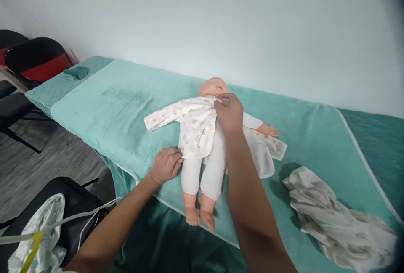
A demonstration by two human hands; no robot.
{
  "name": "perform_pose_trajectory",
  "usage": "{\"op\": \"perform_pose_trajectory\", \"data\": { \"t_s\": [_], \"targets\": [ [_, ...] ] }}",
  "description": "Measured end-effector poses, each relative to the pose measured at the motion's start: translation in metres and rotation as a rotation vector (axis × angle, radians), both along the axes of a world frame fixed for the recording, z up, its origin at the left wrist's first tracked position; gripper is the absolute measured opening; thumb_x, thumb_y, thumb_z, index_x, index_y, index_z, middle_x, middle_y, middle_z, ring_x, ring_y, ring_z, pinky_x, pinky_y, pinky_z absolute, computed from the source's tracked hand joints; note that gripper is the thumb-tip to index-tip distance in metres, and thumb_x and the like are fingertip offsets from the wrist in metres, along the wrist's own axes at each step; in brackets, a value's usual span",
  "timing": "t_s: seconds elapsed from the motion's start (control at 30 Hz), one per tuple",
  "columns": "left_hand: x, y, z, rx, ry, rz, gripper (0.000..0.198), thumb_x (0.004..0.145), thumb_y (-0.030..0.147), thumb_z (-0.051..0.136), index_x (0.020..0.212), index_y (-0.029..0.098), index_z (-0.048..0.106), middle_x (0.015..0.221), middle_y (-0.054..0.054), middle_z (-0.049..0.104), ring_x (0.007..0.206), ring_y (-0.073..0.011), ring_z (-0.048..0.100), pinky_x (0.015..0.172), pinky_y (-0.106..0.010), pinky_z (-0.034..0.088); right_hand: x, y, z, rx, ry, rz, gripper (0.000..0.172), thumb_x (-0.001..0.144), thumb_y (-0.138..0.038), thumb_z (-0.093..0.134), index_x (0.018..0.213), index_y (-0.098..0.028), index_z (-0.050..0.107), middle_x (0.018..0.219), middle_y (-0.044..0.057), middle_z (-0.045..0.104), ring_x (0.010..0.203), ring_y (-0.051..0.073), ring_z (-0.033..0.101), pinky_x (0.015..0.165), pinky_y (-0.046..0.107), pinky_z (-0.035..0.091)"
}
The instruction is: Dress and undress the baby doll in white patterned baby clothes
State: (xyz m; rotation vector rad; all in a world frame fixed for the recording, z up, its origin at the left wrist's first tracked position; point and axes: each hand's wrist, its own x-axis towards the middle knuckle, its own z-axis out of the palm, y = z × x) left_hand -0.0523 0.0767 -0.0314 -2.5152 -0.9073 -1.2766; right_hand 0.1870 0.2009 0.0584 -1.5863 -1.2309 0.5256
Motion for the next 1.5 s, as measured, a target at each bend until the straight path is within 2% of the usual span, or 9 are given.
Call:
{"op": "perform_pose_trajectory", "data": {
  "t_s": [0.17, 0.3, 0.43, 0.6, 0.73, 0.97, 1.2, 1.37, 1.5],
  "targets": [
    [-0.001, 0.000, -0.004, -0.076, -0.048, 0.041, 0.009, 0.100, 0.017, 0.047, 0.102, 0.020, 0.056, 0.087, -0.007, 0.070, 0.076, -0.0179, 0.065, 0.070, -0.032, 0.052, 0.013, -0.001, -0.008, -0.006, 0.071, -0.030, 0.014, 0.080, -0.024, 0.055, 0.093, -0.024, 0.061, 0.053, -0.009, 0.037, 0.052, 0.015, 0.036, 0.062, 0.031, 0.034],
    [-0.003, 0.008, -0.006, -0.326, -0.177, 0.260, 0.015, 0.103, 0.023, 0.044, 0.101, 0.021, 0.059, 0.089, -0.006, 0.069, 0.083, -0.0183, 0.066, 0.076, -0.033, 0.054, 0.032, -0.011, -0.022, -0.058, -0.070, -0.169, 0.006, 0.085, -0.031, 0.056, 0.084, -0.025, 0.056, 0.061, -0.005, 0.046, 0.064, 0.018, 0.044, 0.070, 0.033, 0.036],
    [-0.016, 0.033, -0.001, -0.378, -0.231, 0.506, 0.033, 0.098, 0.024, 0.053, 0.130, 0.019, 0.058, 0.128, -0.016, 0.064, 0.122, -0.0278, 0.061, 0.104, -0.046, 0.053, 0.047, -0.027, -0.034, -0.258, -0.226, -0.238, 0.026, 0.091, -0.044, 0.057, 0.075, -0.025, 0.048, 0.073, 0.001, 0.056, 0.076, 0.023, 0.048, 0.078, 0.036, 0.037],
    [-0.053, 0.077, 0.014, -0.461, 0.090, 0.751, 0.058, 0.095, 0.022, 0.051, 0.153, 0.016, 0.046, 0.158, -0.019, 0.047, 0.147, -0.0382, 0.042, 0.119, -0.058, 0.037, 0.048, -0.037, -0.037, -0.255, -0.184, -0.108, 0.036, 0.095, -0.051, 0.053, 0.072, -0.024, 0.049, 0.075, 0.001, 0.059, 0.077, 0.021, 0.049, 0.077, 0.035, 0.036],
    [-0.089, 0.114, 0.024, -0.547, 0.300, 0.687, 0.050, 0.102, 0.021, 0.035, 0.148, 0.020, 0.054, 0.157, -0.014, 0.054, 0.149, -0.0339, 0.043, 0.124, -0.062, 0.026, 0.044, -0.033, -0.041, -0.178, -0.026, -0.011, 0.038, 0.092, -0.057, 0.056, 0.075, -0.023, 0.054, 0.074, -0.002, 0.057, 0.076, 0.018, 0.051, 0.075, 0.033, 0.037],
    [-0.108, 0.154, 0.031, -0.540, -0.074, 0.723, 0.055, 0.088, 0.009, 0.042, 0.139, 0.012, 0.062, 0.153, -0.019, 0.057, 0.142, -0.0353, 0.051, 0.117, -0.058, 0.041, 0.027, -0.034, -0.044, -0.080, 0.294, 0.327, 0.034, 0.082, -0.054, 0.067, 0.082, -0.024, 0.052, 0.071, -0.006, 0.050, 0.070, 0.014, 0.048, 0.070, 0.029, 0.039],
    [-0.027, 0.138, 0.081, -0.470, -0.218, 0.391, 0.039, 0.092, 0.019, 0.047, 0.125, 0.020, 0.068, 0.132, -0.008, 0.070, 0.127, -0.0234, 0.063, 0.115, -0.043, 0.048, 0.018, -0.039, -0.045, -0.001, 0.261, 0.539, 0.037, 0.082, -0.054, 0.069, 0.092, -0.025, 0.048, 0.091, -0.003, 0.050, 0.085, 0.014, 0.050, 0.085, 0.030, 0.045],
    [0.081, 0.128, 0.126, -0.532, 0.155, -0.064, 0.044, 0.092, 0.018, 0.051, 0.136, 0.018, 0.061, 0.145, -0.008, 0.064, 0.137, -0.0234, 0.055, 0.118, -0.042, 0.043, 0.017, -0.045, -0.051, 0.004, 0.252, 0.615, 0.033, 0.087, -0.053, 0.066, 0.099, -0.026, 0.050, 0.108, 0.002, 0.059, 0.101, 0.019, 0.059, 0.095, 0.036, 0.052],
    [0.150, 0.128, 0.139, -0.445, 0.608, -0.180, 0.047, 0.087, 0.007, 0.056, 0.133, 0.017, 0.061, 0.135, -0.012, 0.067, 0.130, -0.0280, 0.058, 0.110, -0.044, 0.042, 0.013, -0.056, -0.049, -0.012, 0.218, 0.682, 0.035, 0.084, -0.045, 0.073, 0.114, -0.027, 0.064, 0.131, 0.007, 0.067, 0.135, 0.030, 0.055, 0.117, 0.049, 0.042]
  ]
}}
